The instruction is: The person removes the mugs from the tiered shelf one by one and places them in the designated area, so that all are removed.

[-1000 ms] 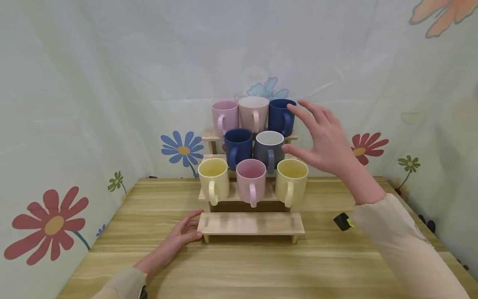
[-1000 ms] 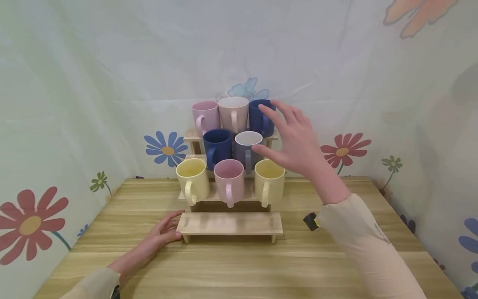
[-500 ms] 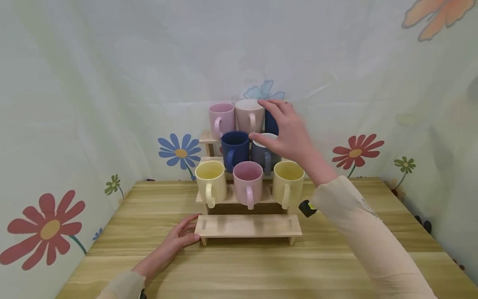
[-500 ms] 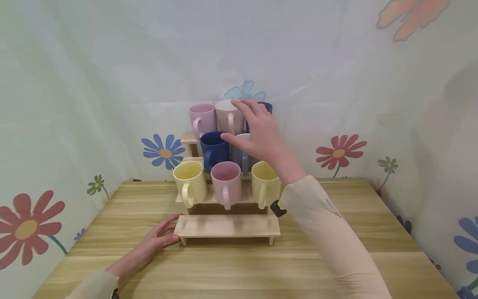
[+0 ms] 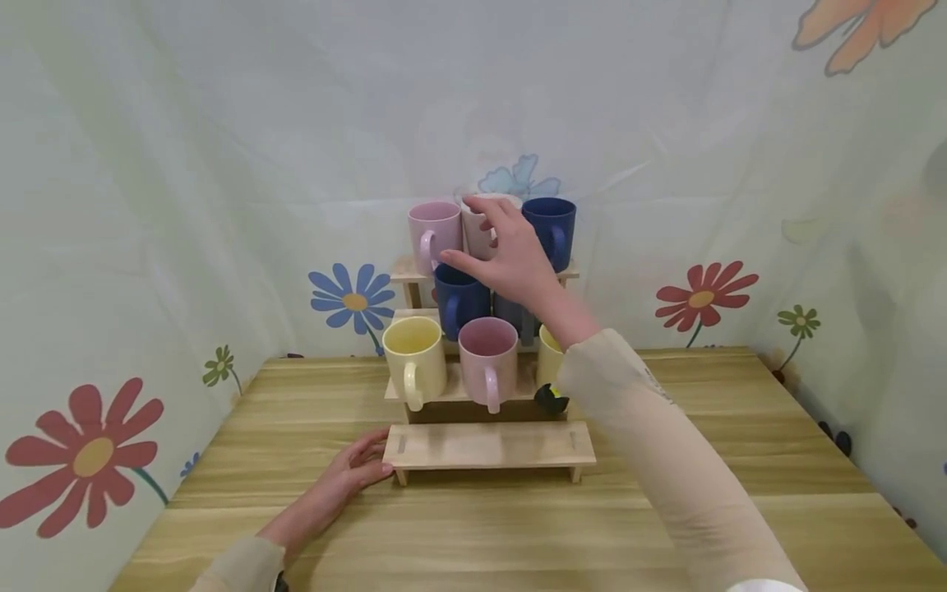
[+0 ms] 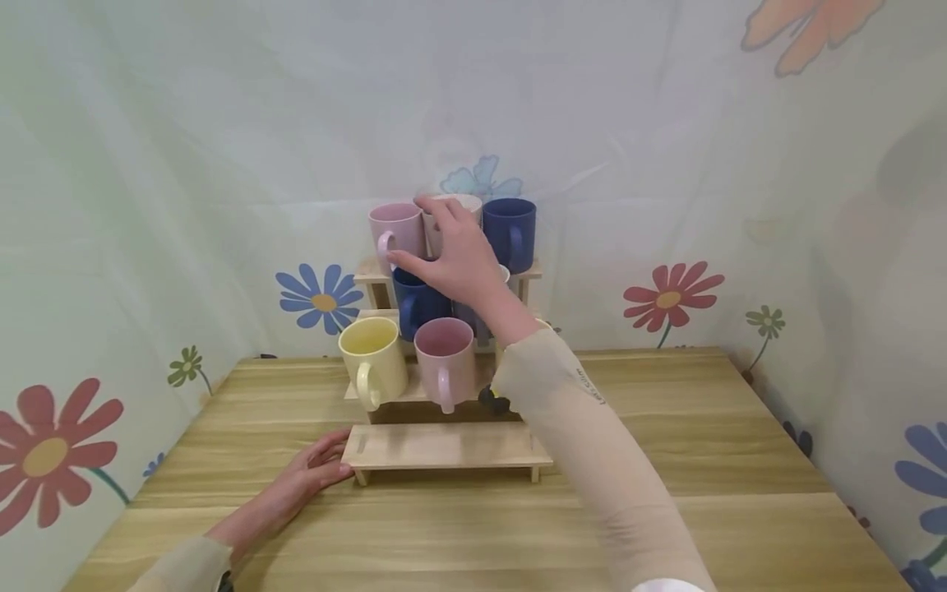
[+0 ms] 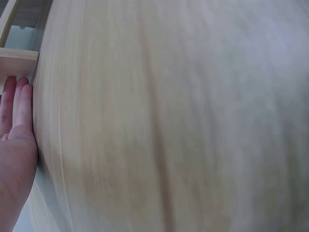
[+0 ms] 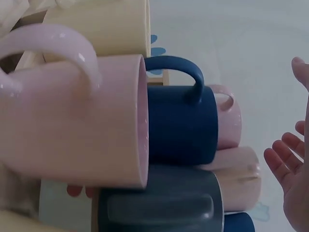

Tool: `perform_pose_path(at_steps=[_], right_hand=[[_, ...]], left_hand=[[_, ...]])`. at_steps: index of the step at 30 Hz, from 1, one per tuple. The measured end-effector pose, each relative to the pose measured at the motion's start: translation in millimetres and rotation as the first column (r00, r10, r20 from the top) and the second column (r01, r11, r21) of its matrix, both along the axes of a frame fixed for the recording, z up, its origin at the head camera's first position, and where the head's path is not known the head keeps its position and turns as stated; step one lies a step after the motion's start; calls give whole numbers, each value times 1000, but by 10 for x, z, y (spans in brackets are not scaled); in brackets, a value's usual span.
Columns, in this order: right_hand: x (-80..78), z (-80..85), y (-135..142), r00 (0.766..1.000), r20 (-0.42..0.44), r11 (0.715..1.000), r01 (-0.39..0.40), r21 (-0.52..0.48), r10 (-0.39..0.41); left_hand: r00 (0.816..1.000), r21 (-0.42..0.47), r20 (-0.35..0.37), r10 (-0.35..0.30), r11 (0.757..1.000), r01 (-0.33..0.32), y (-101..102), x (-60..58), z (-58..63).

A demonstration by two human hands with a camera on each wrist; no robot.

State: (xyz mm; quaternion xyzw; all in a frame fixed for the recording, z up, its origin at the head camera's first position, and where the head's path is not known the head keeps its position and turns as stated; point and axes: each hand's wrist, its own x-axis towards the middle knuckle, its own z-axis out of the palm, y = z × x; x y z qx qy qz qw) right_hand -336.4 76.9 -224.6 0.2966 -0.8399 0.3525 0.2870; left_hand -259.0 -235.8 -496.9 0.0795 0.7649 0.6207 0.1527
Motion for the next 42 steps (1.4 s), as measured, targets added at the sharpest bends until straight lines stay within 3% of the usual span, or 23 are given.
perform_pose_path(at_steps=[15,23,31,34,42], right_hand=[[-194,-184,-437,983,162,981,-55,-188,87],[-215,-195,-548,948,313,960,41,-278,50],[-285,-229,-575,921,390,979,73,-190,7],[-328,-235,-554,912,409,989,34,-141,27],[-432,-169,-493,860,498,994,-86,-67,108]], left_hand=[[1000,-9,-2,-8,1000,8,-19,43,11],[1000,0,3,6,1000,-6,-28,33,-17],[1000,8,1,-5,1000,5,-22,44,-22],[1000,23,-11,-23,999,23,-20,48,-20],[1000,-6,-17,-11,1000,11,16,11,-31]])
